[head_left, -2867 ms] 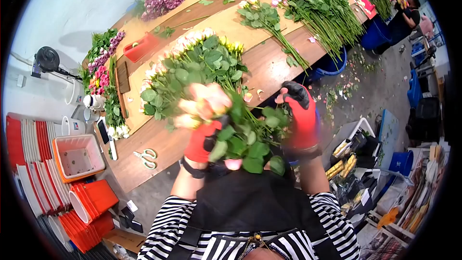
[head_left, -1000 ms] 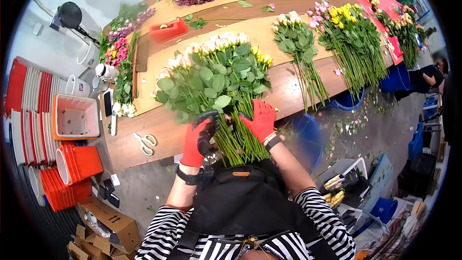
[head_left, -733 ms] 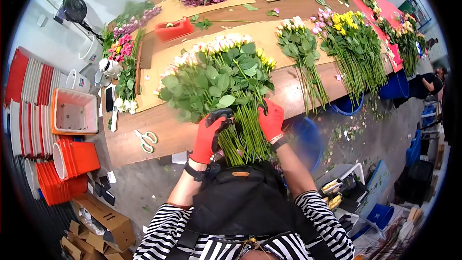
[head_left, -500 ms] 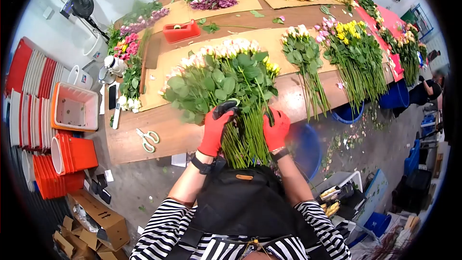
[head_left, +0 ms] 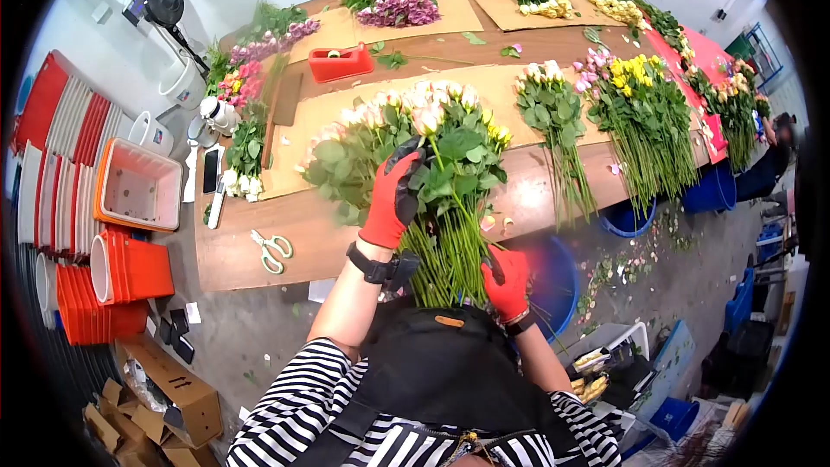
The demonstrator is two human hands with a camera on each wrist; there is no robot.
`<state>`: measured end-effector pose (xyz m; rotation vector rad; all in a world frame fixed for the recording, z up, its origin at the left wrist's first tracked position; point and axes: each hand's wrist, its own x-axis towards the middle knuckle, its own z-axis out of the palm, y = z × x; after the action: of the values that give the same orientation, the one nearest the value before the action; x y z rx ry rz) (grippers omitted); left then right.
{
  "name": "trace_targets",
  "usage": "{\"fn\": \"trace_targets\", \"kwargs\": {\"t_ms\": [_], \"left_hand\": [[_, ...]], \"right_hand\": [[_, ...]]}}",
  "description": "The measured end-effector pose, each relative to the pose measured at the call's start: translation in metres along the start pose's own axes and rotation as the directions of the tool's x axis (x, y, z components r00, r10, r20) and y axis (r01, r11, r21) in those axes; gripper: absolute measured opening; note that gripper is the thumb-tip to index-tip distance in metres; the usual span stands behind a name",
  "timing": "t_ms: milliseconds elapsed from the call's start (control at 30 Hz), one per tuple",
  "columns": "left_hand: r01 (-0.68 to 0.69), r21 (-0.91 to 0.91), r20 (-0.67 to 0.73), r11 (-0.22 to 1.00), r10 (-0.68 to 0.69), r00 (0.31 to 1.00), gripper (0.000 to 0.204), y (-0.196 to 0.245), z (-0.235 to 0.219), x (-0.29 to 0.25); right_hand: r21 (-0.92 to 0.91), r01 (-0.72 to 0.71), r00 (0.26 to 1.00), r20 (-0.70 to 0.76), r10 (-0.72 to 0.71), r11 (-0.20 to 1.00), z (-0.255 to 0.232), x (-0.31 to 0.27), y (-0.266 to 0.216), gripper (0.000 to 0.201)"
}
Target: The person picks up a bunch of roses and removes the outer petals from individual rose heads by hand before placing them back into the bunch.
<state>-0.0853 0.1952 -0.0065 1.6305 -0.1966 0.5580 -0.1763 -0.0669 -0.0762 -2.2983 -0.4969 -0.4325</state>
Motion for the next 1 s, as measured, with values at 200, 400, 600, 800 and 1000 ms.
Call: {"fn": "trace_targets", "kwargs": {"t_ms": [200,400,600,800,1000], "left_hand": [[0.581,-0.643,0.242,0.499,-0.587,0.772,0.031,0.037,0.009,-0.013],[0.621,-0.204,0.188,0.757,-0.592,0.784,0.045,0.075,0.025,-0.037],[0.334,-0.054,0.192,0.941,-0.318,0.928,0.047,0.085,0.057,-0.068],[0.143,0.148,0.313,0.979,-0.183,0.932,0.053,0.118,0.058,-0.057],[0.493,-0.079,0.307,0.867,-0.449,0.839,0.043,0.114,0.053,-0.064]], "right_hand": [[-0.023,-0.040,0.987,0.155,0.043,0.999,-0.017,-0.033,0.007,0.042],[0.197,-0.287,0.951,-0.055,0.303,0.938,-0.067,0.019,-0.047,0.046],[0.017,0.017,0.984,-0.176,-0.014,1.000,-0.128,0.091,-0.119,0.050],[0.152,-0.087,0.959,-0.255,0.124,0.985,-0.108,0.089,-0.120,0.045],[0.749,-0.210,0.875,-0.142,0.463,0.628,-0.091,0.080,-0.110,0.027]]}}
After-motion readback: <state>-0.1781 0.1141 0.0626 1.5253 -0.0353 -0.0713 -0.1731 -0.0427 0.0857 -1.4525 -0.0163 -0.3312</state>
